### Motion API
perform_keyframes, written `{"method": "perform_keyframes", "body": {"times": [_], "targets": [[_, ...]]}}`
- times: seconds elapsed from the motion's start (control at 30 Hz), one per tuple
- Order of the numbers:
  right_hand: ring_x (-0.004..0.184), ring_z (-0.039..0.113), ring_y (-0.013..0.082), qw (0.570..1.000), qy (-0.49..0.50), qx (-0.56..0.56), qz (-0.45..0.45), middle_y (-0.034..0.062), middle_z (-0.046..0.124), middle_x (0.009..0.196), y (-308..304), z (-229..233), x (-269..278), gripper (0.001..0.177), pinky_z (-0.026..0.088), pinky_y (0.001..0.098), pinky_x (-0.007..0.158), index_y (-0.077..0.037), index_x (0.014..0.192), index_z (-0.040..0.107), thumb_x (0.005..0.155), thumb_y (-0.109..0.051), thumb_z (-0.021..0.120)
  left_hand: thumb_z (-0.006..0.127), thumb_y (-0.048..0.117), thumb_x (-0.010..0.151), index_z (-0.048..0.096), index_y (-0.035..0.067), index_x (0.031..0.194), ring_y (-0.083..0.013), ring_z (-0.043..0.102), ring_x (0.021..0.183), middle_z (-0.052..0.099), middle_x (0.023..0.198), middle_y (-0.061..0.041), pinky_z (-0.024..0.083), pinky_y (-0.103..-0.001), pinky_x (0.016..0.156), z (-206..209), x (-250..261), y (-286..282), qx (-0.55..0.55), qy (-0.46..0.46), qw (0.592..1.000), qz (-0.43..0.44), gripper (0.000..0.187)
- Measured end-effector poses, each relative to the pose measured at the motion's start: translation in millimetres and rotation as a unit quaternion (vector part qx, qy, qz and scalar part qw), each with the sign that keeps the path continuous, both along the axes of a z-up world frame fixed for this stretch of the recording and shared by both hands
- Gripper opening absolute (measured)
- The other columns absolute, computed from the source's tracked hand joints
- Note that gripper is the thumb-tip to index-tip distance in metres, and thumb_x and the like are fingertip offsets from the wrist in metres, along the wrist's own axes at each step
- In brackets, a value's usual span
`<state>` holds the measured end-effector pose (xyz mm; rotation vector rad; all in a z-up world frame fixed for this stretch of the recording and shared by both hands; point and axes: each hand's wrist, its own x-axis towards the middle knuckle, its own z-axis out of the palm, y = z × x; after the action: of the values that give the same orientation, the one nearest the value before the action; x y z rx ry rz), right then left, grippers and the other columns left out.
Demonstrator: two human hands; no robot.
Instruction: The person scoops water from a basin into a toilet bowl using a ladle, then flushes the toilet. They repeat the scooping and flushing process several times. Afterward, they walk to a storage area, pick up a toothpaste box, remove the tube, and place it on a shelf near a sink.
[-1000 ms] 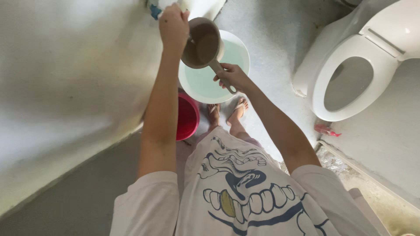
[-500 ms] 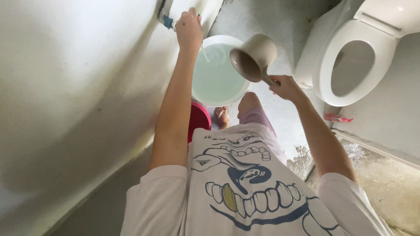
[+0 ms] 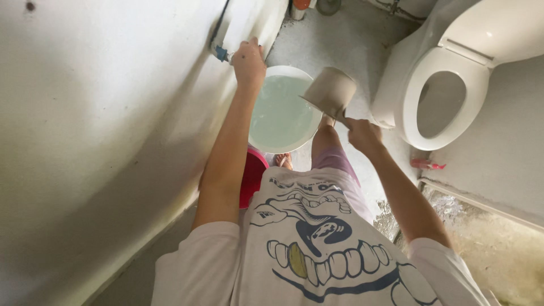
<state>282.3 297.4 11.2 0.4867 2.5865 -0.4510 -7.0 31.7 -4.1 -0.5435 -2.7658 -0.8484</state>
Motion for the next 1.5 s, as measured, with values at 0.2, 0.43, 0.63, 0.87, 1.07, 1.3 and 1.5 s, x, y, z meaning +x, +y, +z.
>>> {"method": "perform_keyframes", "body": {"times": [0.2,0.43,0.63,0.87,1.07,1.3,1.5], "targets": [[0.106,0.068,0.0298,0.985,-0.119,-0.006,0.126,0.0078,0.072,0.112,-48.6,-47.6,-63.1,0.039,0.056,0.0477,0.087,-0.029,0.125,0.07,0.086,-0.029,0.071,0.063,0.014,0.095,0.063,0.001,0.096,-0.0441,0.066,0.079,0.065,0.087,-0.022,0.051,-0.055,0.071,19.6,6.6,1.2,0.008,-0.013,1.0,0.004,0.013],[0.121,0.07,0.0264,0.754,0.092,-0.623,-0.187,0.0175,0.073,0.129,-122.0,-178.3,-189.1,0.044,0.059,0.0329,0.101,0.0,0.128,0.071,0.094,-0.028,0.071,0.065,0.013,0.108,0.058,-0.003,0.086,-0.0219,0.042,0.06,0.046,0.068,-0.015,0.036,-0.035,0.056,5.1,81.2,-48.5,0.302,-0.095,0.943,0.103,0.028],[0.085,0.065,0.0258,0.305,-0.048,-0.892,-0.329,0.0143,0.068,0.101,-195.9,-186.7,-260.9,0.032,0.059,0.0409,0.075,0.001,0.121,0.06,0.111,-0.03,0.058,0.042,0.029,0.102,0.063,0.008,0.103,-0.0225,0.063,0.084,0.066,0.096,-0.012,0.057,-0.042,0.084,-121.2,107.3,-48.6,0.715,-0.493,0.362,0.337,0.03],[0.101,0.067,0.0229,0.587,0.062,-0.769,-0.247,0.0144,0.065,0.123,-161.1,-133.3,-239.8,0.048,0.057,0.0345,0.082,-0.002,0.143,0.053,0.095,-0.002,0.054,0.046,0.023,0.102,0.063,0.007,0.117,-0.0264,0.065,0.112,0.068,0.121,-0.013,0.053,-0.041,0.101,-165.9,60.7,8.3,0.848,-0.437,0.282,0.1,0.028],[0.111,0.067,0.0332,0.848,0.303,-0.423,0.101,0.0161,0.054,0.142,-145.2,27.8,-235.5,0.045,0.058,0.0402,0.097,-0.007,0.135,0.055,0.091,0.002,0.057,0.047,0.028,0.106,0.064,0.008,0.117,-0.0272,0.065,0.11,0.068,0.12,-0.014,0.054,-0.041,0.1,-163.6,16.8,14.9,0.813,-0.468,0.331,0.097,0.029],[0.112,0.069,0.0329,0.926,0.2,-0.29,0.135,0.0136,0.068,0.13,-149.9,55.4,-200.7,0.053,0.051,0.0451,0.103,-0.011,0.136,0.062,0.084,-0.004,0.056,0.047,0.033,0.11,0.065,0.008,0.117,-0.028,0.065,0.108,0.068,0.119,-0.015,0.054,-0.041,0.098,-145.7,41.2,38.3,0.723,-0.546,0.417,0.077,0.032],[0.134,0.049,0.0459,0.873,0.339,-0.336,0.099,0.0286,0.053,0.143,-92.5,4.9,-144.3,0.059,0.036,0.052,0.111,0.001,0.142,0.052,0.084,0.002,0.062,0.048,0.038,0.114,0.066,0.008,0.118,-0.0288,0.065,0.106,0.067,0.118,-0.016,0.055,-0.041,0.096,-127.8,80.0,115.3,0.493,-0.644,0.585,-0.004,0.035]]}}
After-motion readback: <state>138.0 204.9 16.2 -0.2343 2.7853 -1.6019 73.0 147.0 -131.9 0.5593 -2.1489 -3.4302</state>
